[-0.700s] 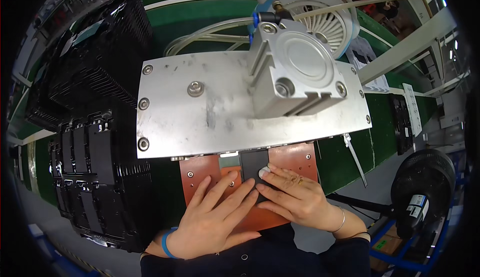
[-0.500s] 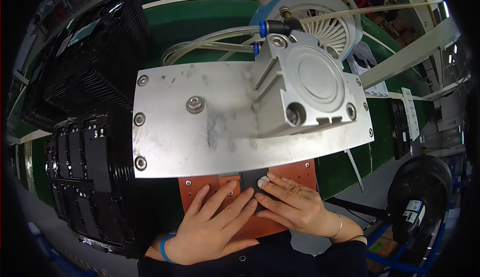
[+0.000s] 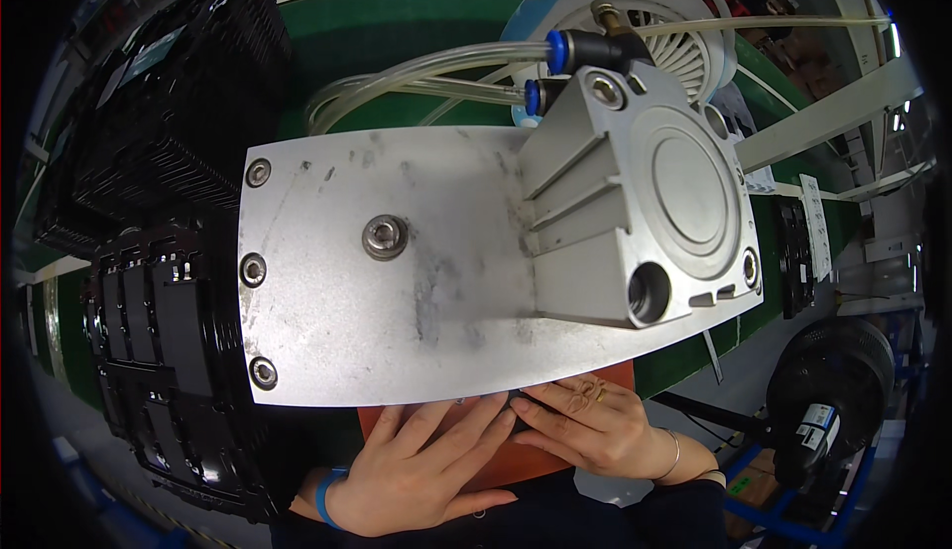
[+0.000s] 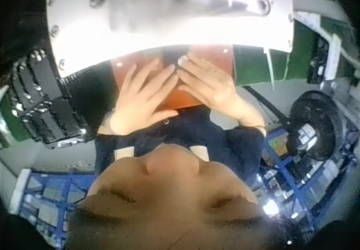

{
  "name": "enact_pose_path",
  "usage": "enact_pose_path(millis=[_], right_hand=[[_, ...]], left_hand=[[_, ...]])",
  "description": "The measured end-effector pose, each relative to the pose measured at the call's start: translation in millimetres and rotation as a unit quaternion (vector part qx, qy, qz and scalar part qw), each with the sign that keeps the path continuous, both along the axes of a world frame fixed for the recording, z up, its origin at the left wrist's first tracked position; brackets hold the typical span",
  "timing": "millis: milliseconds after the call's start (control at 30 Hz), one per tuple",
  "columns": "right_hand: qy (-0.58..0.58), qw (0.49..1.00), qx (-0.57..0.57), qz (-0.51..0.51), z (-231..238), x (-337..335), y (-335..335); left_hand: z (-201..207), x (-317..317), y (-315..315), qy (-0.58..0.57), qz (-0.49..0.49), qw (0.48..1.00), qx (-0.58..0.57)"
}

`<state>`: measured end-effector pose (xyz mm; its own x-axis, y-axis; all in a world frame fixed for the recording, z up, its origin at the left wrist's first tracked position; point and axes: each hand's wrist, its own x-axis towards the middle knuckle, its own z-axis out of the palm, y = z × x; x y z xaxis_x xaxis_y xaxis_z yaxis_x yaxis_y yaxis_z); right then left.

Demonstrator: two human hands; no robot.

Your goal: The person repeatedly picks up small black rectangular electronic components from a stack and places them into a metal jig on a workbench. They press down on the components to activate a machine, then remove the processed items and place them into a black tray. This cycle is performed continuously throughout the clip.

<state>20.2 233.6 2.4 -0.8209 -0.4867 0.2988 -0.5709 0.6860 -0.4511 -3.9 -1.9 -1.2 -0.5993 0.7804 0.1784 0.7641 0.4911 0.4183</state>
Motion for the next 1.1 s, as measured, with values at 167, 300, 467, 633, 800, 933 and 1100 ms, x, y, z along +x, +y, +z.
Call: enact_pose_path(millis=[167, 300, 467, 633, 800, 933, 1100], right_hand=[[-0.004, 1.0, -0.002, -0.002, 1, -1, 0], [-0.004, 1.0, -0.007, -0.001, 0, -2, 1], [-0.005, 1.0, -0.008, 0.0, 1, -3, 1], [0.003, 1.0, -0.008, 0.001, 0, -3, 0], [0.008, 1.0, -0.005, 0.0, -1, -1, 0], [-0.032, 0.999, -0.012, -0.023, 0, 7, -5], [-0.285, 0.932, -0.225, -0.006, 25, 17, -8]], left_hand=[[1, -1, 0, -0.001, -0.002, 1.0, -0.001], [0, -1, 0, -0.003, -0.003, 1.0, 0.0], [-1, -1, 1, -0.007, -0.002, 1.0, -0.001], [-4, 4, -1, -0.036, 0.004, 0.999, -0.02], [-2, 5, -2, -0.048, 0.006, 0.999, -0.019], [0, 3, -2, -0.036, 0.002, 0.999, -0.021], [2, 2, -1, -0.044, -0.005, 0.999, 0.008]])
